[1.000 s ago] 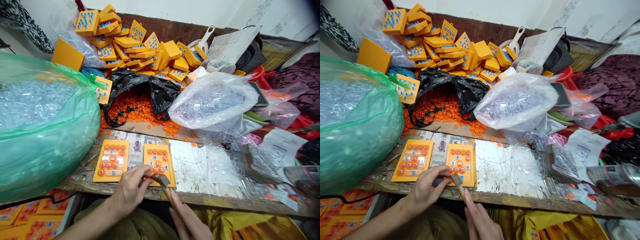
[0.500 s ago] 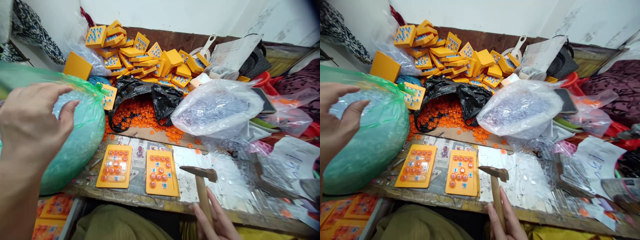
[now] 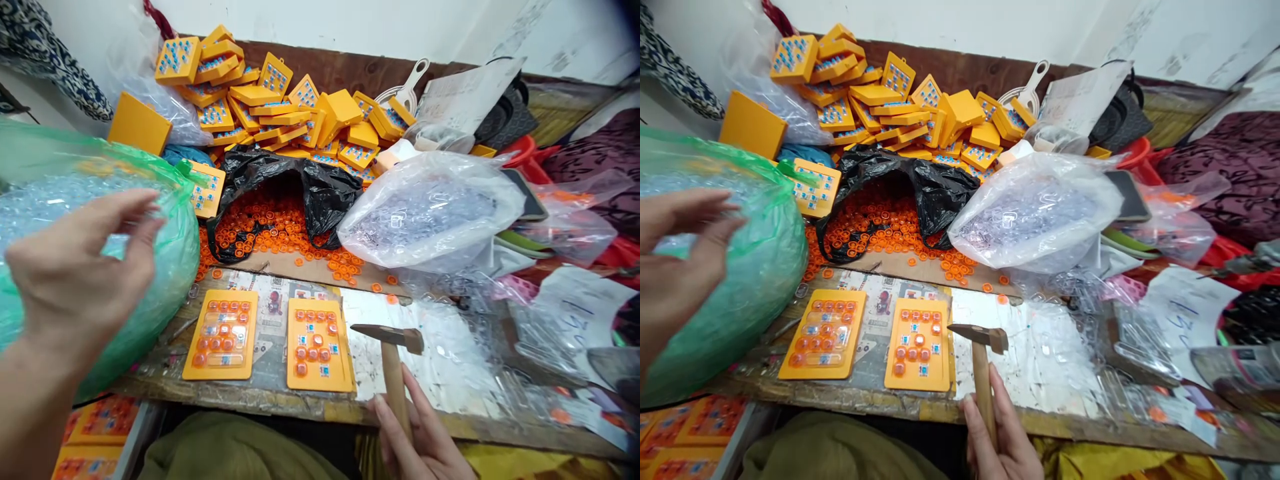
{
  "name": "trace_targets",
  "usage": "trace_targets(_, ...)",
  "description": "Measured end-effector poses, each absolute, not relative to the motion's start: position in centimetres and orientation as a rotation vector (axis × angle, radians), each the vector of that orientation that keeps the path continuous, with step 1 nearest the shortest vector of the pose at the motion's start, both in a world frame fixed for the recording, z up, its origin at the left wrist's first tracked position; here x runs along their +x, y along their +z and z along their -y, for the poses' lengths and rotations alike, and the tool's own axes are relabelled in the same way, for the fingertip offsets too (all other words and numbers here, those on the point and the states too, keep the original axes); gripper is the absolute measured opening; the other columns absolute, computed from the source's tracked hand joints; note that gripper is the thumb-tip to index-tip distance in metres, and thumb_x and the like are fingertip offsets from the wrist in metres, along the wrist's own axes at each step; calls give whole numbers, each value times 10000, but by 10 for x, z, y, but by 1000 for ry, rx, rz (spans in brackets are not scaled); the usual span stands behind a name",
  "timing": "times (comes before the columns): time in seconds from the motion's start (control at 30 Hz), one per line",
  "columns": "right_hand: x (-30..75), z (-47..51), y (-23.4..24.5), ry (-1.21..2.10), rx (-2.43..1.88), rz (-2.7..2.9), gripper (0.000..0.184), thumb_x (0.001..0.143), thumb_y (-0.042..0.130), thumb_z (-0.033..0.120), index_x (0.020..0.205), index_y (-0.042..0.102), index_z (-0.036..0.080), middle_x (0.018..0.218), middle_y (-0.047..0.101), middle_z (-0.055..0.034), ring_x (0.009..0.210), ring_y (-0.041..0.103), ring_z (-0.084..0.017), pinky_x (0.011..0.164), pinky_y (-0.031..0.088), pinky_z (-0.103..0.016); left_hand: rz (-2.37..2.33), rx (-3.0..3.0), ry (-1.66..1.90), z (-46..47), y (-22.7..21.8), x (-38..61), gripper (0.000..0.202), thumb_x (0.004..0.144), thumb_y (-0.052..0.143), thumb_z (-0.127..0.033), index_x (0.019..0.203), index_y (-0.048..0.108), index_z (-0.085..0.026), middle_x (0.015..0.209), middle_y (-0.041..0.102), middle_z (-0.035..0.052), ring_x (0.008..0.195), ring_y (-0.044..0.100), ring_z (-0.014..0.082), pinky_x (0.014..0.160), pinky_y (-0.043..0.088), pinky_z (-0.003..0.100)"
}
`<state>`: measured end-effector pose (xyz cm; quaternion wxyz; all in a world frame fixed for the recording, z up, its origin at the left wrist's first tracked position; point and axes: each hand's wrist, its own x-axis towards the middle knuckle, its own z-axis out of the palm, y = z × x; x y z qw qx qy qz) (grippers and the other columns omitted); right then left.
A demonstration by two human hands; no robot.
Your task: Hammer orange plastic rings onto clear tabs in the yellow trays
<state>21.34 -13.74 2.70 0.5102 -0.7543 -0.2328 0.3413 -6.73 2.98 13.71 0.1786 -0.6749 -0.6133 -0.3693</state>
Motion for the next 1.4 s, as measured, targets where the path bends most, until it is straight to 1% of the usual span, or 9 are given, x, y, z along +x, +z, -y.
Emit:
trace_targets(0.07,213,137,23,851,-1773,600,727,741,725,482,1374,521,189,467,545,65,387,392,-94,352,381,-192,1515,-2340,-1230,-16,118,-35,203,866,577,-257,1048,650,-205,912,728,21,711,672,140,714,560,250)
trace_targets(0.13,214,137,18,860,-1752,724,627,773,710,433,1340,561,211,548,651,42,389,491,-100,361,442,-180,1309,-2775,-1207,-5,91,-5,133,883,528,-189,942,647,-185,808,718,15,658,662,126,646,552,229)
trace_targets(0.23,220,140,10,787,-1700,1037,439,813,687,323,1243,642,249,1017,754,-17,814,730,-182,709,588,-205,1304,-3057,-1147,1,50,23,175,875,488,-105,817,646,-151,754,703,41,664,656,142,620,538,238)
trace_targets(0.33,222,141,5,709,-1610,1313,420,849,639,209,1265,609,262,1285,613,-15,1132,618,-225,963,487,-285,1349,-3166,-1195,3,28,31,168,878,505,-109,827,664,-130,767,707,60,688,656,153,638,542,249)
trace_targets(0.53,213,136,5,613,-1475,1550,564,873,558,68,1373,469,312,1328,565,1,1152,593,-204,963,483,-294,1291,-3252,-1161,7,26,31,171,885,540,-130,915,708,-124,823,730,79,753,672,189,710,562,310)
trace_targets(0.8,215,141,5,530,-1533,1537,529,863,581,87,1356,505,262,1298,592,-27,1113,624,-225,928,515,-295,1133,-3149,-1309,8,23,30,255,891,497,-79,1076,662,-139,934,740,97,821,678,185,744,576,317)
trace_targets(1.03,212,139,3,572,-1474,1579,616,862,554,42,1396,445,328,1324,586,9,1140,610,-203,958,499,-291,1144,-3213,-1176,12,19,28,214,897,496,-81,967,692,-131,921,743,95,815,679,188,749,582,316)
trace_targets(1.2,211,141,5,523,-1493,1576,647,858,561,35,1402,437,362,1325,588,37,1129,621,-187,960,500,-277,1069,-3165,-1200,12,18,27,261,894,468,-55,1063,654,-125,984,729,111,893,676,198,789,587,332)
trace_targets(1.4,211,140,3,506,-1506,1598,620,864,550,30,1404,450,318,1312,605,7,1118,631,-198,960,502,-278,1015,-3156,-1022,14,21,26,270,883,434,-36,1034,654,-72,988,710,160,905,672,220,787,590,344)
